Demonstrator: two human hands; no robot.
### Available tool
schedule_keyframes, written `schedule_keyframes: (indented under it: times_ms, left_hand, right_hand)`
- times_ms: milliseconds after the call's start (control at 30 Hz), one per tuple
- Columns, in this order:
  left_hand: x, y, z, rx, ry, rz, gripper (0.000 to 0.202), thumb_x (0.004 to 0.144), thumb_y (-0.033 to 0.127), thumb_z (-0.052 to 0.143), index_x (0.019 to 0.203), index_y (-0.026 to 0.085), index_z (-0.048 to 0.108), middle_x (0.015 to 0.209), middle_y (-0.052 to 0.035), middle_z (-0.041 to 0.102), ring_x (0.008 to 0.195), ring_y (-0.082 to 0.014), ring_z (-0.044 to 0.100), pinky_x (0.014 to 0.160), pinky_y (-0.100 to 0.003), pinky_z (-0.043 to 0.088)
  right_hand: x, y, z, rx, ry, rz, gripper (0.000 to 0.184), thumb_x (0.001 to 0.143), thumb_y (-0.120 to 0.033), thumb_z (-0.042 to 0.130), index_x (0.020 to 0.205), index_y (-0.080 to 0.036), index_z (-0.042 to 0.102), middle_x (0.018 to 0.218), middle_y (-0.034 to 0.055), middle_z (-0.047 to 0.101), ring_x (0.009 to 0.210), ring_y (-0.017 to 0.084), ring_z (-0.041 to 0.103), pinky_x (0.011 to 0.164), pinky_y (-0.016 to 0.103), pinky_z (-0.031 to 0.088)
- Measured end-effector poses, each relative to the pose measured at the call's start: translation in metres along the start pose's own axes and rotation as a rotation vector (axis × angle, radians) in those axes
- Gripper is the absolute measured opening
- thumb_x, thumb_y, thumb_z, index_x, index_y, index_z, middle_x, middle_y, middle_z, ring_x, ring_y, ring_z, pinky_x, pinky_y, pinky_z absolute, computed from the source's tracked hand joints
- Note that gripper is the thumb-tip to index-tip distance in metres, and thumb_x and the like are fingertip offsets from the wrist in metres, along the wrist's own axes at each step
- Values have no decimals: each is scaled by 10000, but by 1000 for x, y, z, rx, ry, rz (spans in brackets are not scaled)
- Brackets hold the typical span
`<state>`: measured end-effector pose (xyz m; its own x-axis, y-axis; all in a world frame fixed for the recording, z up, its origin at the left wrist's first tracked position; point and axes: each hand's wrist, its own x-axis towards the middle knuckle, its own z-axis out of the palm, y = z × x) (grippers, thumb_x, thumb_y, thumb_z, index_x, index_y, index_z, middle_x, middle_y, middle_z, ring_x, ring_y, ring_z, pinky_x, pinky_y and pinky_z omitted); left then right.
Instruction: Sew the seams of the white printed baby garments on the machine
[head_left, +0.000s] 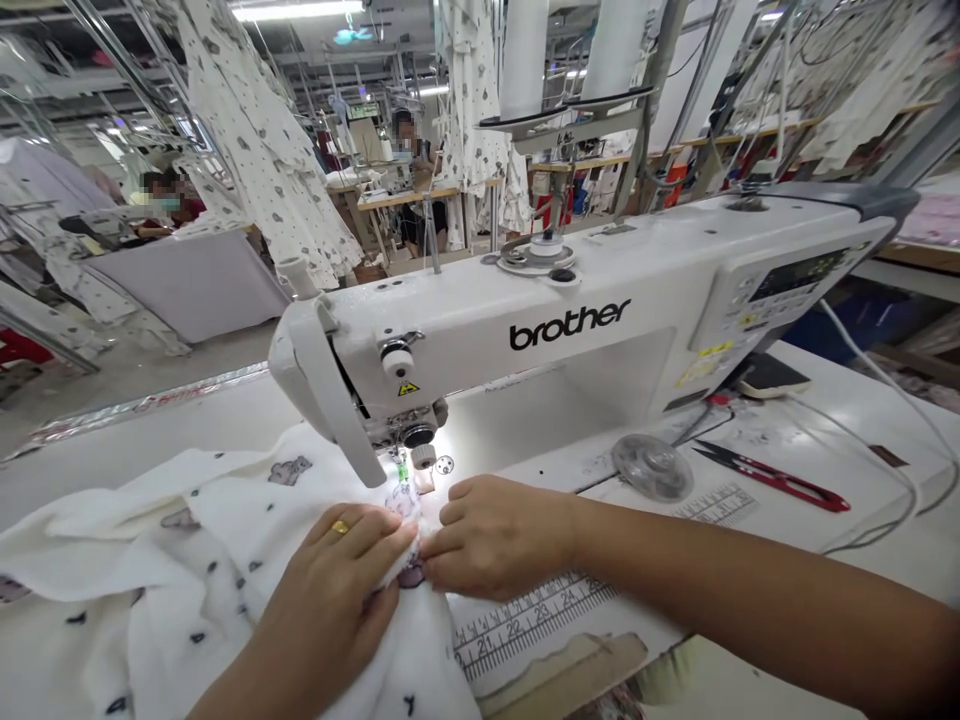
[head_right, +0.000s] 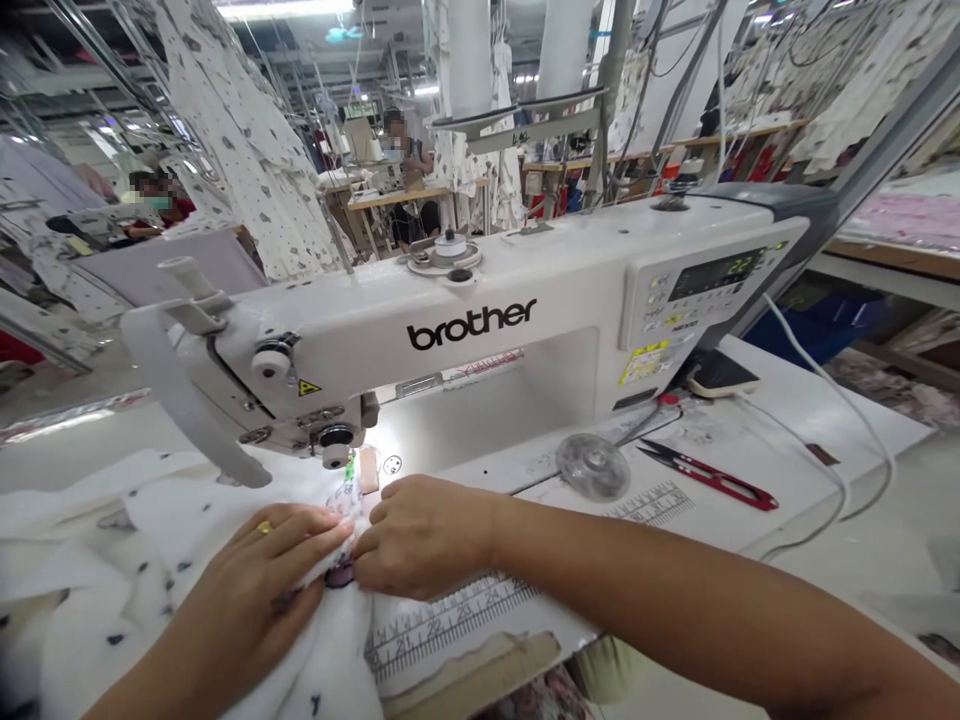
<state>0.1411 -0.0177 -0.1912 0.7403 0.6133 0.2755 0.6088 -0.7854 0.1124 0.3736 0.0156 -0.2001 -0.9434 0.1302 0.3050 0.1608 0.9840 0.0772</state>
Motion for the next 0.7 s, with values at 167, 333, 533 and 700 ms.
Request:
schedule_keyframes:
  times_ms: [167,333,533,700]
  left_hand:
    - [9,-9,1,19,-3,-15,428,828,41,468,1208,205,577,1091,-61,647,1034,-240,570,936,-434,449]
    - [14,-12,1,16,-11,-28,373,847,37,452,1153,195,596,1132,-71,635,1077,-250,548,970,-438,431]
    - [9,-14,0,-193,47,-235,229,919,159,428,1024,214,624,1012,-43,669,957,-209,607,839,-339,488]
    - [8,-21,3,-308,96,-546,228,929,362,473,942,204,638,820,-9,681,753,-192,627,675,-297,488]
  right_hand:
    - [1,1,5,-19,22,128,180,959,-221,535,805,-177,616,783,-41,655,656,131,516,605,315,309]
    - [3,3,4,4,20,213,128,944,-254,581,851,-184,634,819,-38,680,670,140,510,619,305,309]
    - [2,6,3,65,11,203,142,956,-229,547,861,-184,643,868,-21,700,720,136,537,653,301,325]
    - [1,10,3,120,-4,175,145,946,-205,557,828,-184,639,923,-43,709,722,123,540,658,291,337]
